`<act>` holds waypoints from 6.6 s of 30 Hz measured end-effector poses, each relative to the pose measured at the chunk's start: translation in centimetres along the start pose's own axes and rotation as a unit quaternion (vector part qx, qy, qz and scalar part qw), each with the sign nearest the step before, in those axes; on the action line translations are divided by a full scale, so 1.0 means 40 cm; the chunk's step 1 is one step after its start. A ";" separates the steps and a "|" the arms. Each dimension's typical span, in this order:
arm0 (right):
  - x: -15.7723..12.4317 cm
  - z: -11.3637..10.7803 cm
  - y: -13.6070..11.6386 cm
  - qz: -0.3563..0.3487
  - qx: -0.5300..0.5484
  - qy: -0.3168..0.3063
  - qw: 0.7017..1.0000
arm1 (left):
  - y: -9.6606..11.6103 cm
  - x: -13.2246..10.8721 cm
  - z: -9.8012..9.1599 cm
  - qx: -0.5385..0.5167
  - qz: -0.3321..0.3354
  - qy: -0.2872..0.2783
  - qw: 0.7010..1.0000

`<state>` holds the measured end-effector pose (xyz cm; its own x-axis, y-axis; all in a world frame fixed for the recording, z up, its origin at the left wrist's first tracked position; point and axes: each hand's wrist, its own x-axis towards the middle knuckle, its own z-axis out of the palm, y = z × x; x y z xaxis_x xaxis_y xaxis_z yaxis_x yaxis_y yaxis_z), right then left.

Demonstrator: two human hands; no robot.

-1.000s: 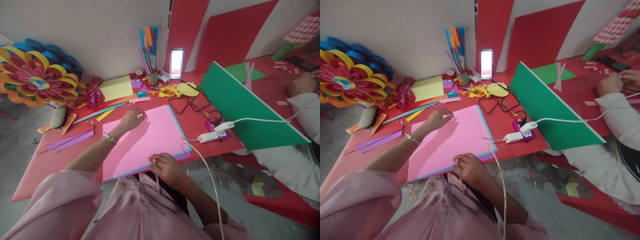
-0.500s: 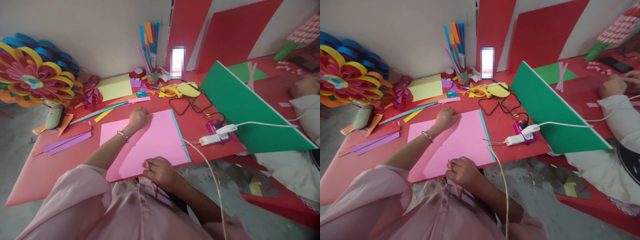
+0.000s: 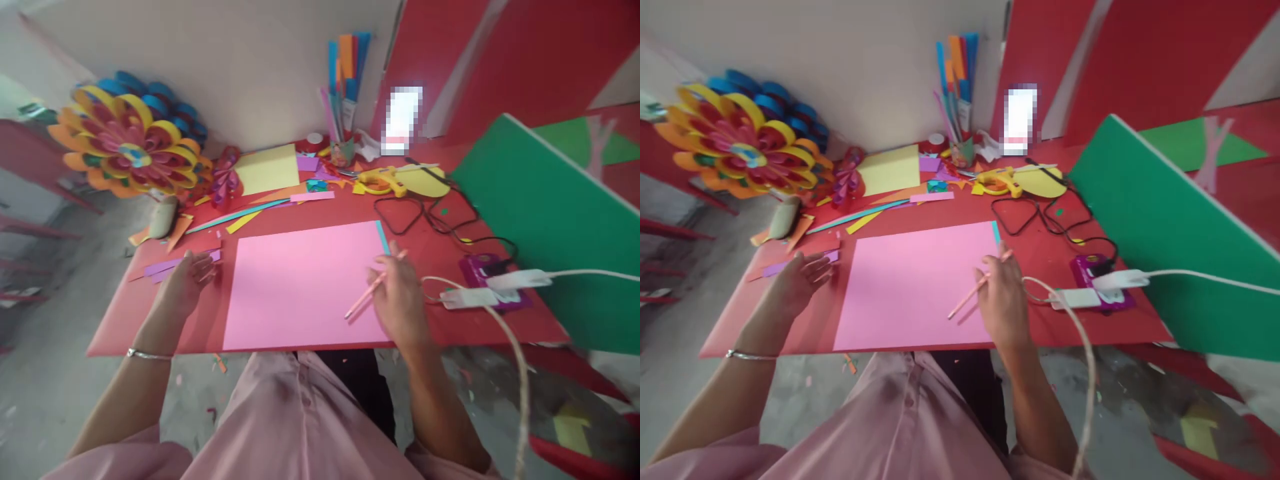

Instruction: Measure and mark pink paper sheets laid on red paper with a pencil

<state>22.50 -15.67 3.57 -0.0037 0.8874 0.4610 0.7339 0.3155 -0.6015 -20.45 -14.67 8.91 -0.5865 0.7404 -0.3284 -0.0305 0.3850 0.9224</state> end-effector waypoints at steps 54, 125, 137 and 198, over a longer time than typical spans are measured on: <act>-0.091 0.198 -0.274 -0.354 0.029 -0.300 0.885 | -0.004 0.148 0.366 0.499 0.487 -0.167 0.697; 0.243 0.310 -0.076 -0.227 -0.040 -0.199 0.952 | -0.045 0.087 0.355 0.465 0.582 -0.082 0.662; 0.249 0.301 -0.083 -0.217 -0.044 -0.207 0.953 | -0.046 0.087 0.352 0.459 0.595 -0.084 0.655; 0.046 0.018 0.012 0.059 0.060 -0.056 0.995 | -0.066 0.094 0.518 0.310 0.535 -0.098 0.780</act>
<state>22.36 -13.63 3.67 -0.0034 0.9502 0.3116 0.6471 0.2396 -0.7237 -5.83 -1.48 1.04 0.1289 0.8668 0.4816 0.8245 -0.3635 0.4336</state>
